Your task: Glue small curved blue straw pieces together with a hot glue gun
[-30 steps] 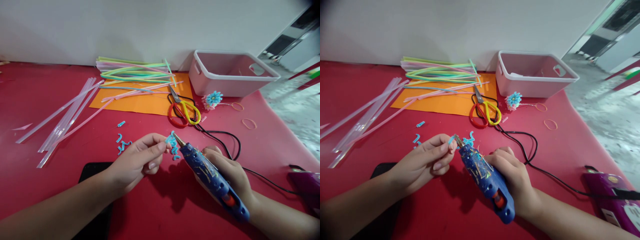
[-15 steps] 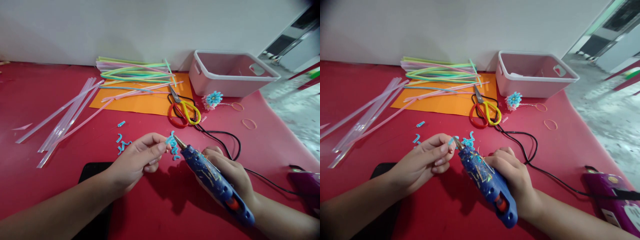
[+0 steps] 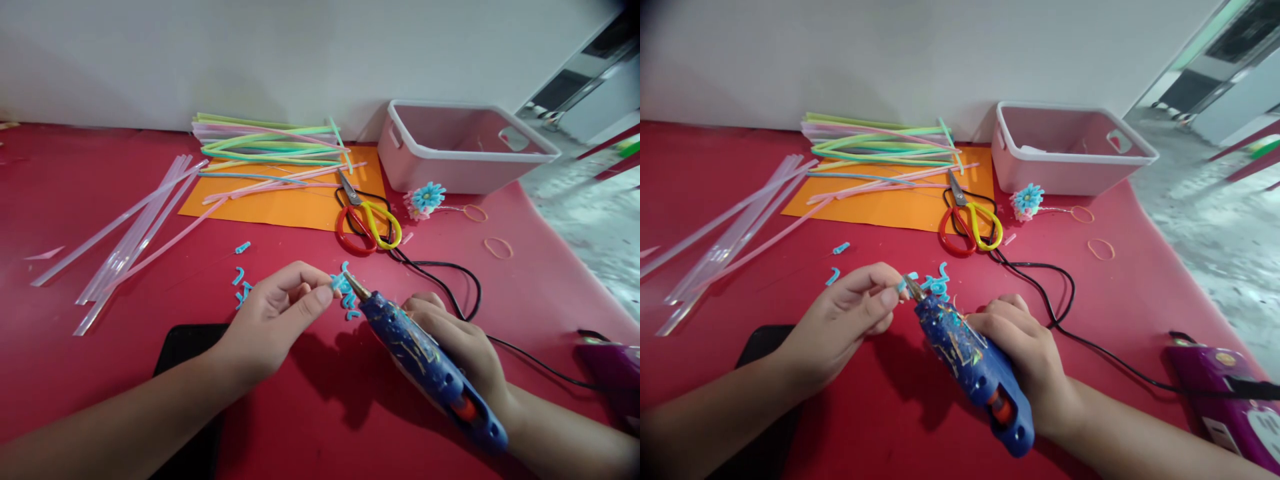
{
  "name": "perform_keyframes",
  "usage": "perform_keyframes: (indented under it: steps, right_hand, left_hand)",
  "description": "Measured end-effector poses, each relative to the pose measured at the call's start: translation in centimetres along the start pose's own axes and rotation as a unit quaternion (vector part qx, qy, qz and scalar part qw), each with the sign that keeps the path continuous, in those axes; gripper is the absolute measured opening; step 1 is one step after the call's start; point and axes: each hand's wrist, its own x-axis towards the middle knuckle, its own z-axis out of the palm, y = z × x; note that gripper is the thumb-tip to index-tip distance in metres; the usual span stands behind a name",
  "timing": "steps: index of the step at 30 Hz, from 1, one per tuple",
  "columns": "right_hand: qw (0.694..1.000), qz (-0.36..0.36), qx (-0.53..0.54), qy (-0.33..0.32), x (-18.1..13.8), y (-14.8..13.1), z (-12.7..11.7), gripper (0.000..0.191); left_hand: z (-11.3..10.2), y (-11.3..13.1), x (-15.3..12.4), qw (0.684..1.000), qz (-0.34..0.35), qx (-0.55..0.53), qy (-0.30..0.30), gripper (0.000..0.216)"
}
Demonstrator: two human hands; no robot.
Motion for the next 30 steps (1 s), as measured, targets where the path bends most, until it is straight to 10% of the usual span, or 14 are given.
perform_keyframes:
  steps: [9,30]
  right_hand:
    - [0.999,0.028,-0.015,-0.014,0.29,-0.25,-0.25,0.013]
    - [1.000,0.017,0.000,-0.015,0.50,-0.24,-0.14,0.012]
  left_hand:
    - [0.01,0.29,-0.52,0.956,0.174,0.227,0.063,0.012]
    - [-0.14,-0.08,-0.69,0.950,0.178,0.253,0.044,0.012]
